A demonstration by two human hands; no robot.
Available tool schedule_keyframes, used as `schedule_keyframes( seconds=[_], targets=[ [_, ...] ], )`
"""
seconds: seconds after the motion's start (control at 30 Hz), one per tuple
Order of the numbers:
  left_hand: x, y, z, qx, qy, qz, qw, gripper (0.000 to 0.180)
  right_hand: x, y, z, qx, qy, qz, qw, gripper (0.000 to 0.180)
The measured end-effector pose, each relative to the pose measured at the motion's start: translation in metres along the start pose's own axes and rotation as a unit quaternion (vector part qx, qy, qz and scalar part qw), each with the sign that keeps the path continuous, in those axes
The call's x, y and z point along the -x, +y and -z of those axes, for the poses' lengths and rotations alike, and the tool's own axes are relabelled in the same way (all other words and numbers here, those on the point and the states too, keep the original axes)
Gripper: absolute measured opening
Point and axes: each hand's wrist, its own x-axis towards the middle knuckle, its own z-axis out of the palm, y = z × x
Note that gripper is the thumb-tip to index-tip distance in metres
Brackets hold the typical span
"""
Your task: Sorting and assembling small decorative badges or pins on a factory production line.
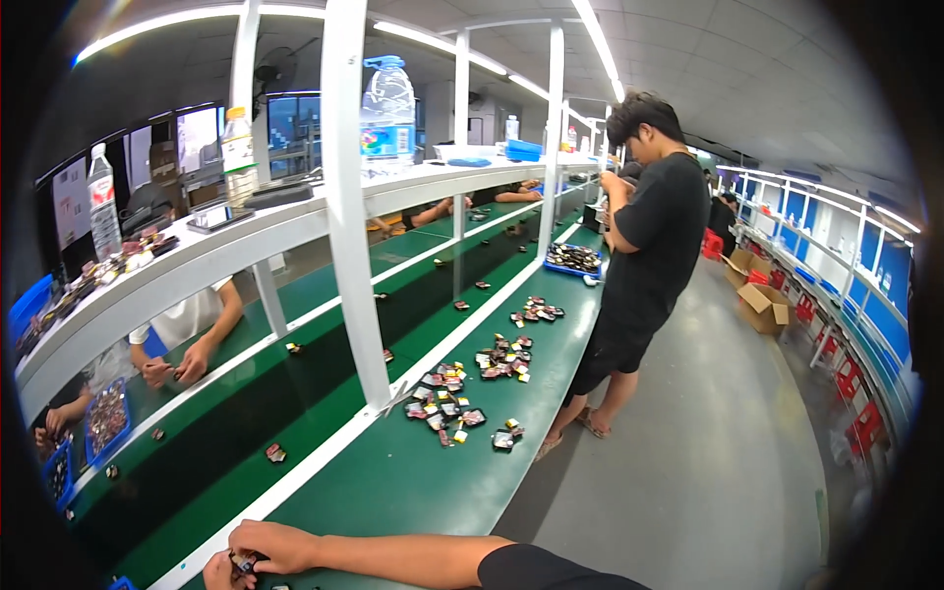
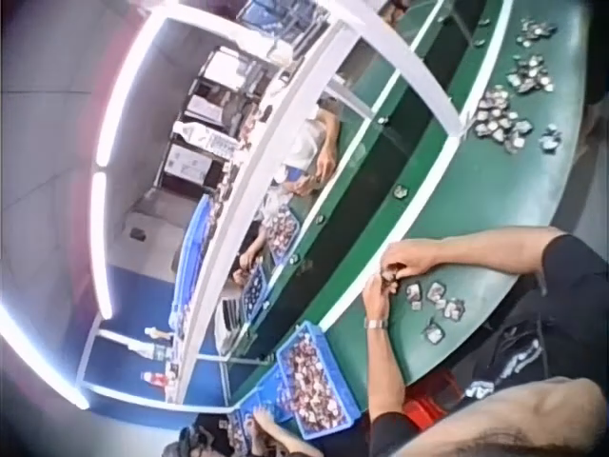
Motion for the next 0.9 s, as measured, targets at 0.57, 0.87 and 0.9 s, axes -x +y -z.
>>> schedule_keyframes(
  seconds=[0.57,0.87,0.9],
  targets=[
    [0.018,0.035,-0.034,0.03,-0.015,-0.006,0.999,0.042,0.001,0.016,-0.015,0.048,0.077,0.059,0.994,0.012],
    [0.016,0.017,-0.034,0.087,0.044,-0.033,0.995,0.037,-0.007,0.01,-0.03,0.116,0.095,0.066,0.986,0.008],
    [0.009,-0.002,-0.019,0.097,0.045,-0.039,0.994,0.046,-0.007,0.007,-0.029,0.168,0.074,0.078,0.98,0.008]
  ],
)
